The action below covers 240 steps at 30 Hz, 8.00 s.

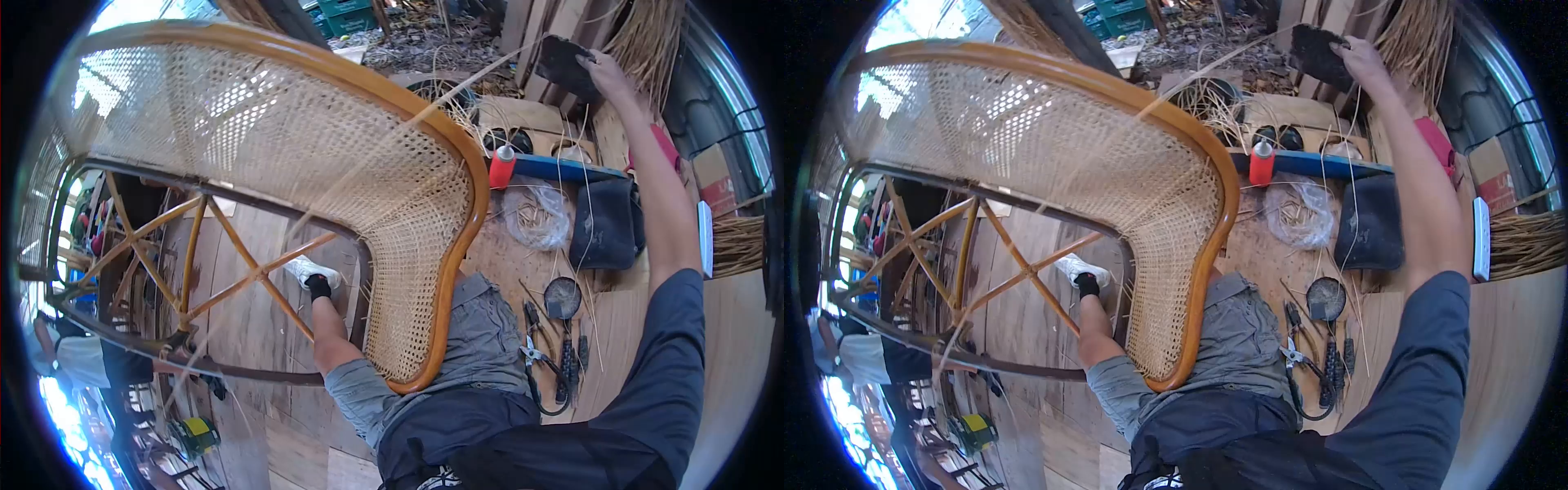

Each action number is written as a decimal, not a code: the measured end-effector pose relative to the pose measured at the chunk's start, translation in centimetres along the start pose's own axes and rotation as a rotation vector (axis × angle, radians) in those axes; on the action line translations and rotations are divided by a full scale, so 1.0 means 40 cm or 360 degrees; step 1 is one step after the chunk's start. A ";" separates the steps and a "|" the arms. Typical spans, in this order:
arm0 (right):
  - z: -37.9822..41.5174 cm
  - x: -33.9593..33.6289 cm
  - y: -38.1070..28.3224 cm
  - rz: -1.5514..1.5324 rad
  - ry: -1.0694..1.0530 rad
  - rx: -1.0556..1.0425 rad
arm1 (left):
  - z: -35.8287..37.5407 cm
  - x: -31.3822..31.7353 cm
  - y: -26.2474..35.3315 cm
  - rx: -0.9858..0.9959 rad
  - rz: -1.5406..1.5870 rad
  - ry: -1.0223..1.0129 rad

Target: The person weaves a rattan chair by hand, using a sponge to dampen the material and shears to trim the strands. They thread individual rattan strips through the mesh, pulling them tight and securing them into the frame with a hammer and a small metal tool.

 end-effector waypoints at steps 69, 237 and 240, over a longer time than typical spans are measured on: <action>0.306 0.133 0.023 0.1456 -0.0976 0.0659 | 0.841 0.563 1.040 0.0306 0.1646 -0.2106; 1.003 0.492 -0.614 -0.0777 -0.0612 0.0025 | 1.229 0.563 1.070 0.1381 0.1296 -0.2905; 0.960 0.590 -0.621 -0.0297 -0.1455 0.0135 | 1.158 0.625 1.007 0.0997 0.1100 -0.2761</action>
Point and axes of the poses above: each hand's wrist, its own z-axis away from the middle knuckle, its own x-axis out of the palm, y = z × x, the point moved 8 cm from there along -z, towards the middle knuckle, and after that the axes turned 11 degrees about -y, right-handed, at the moved point
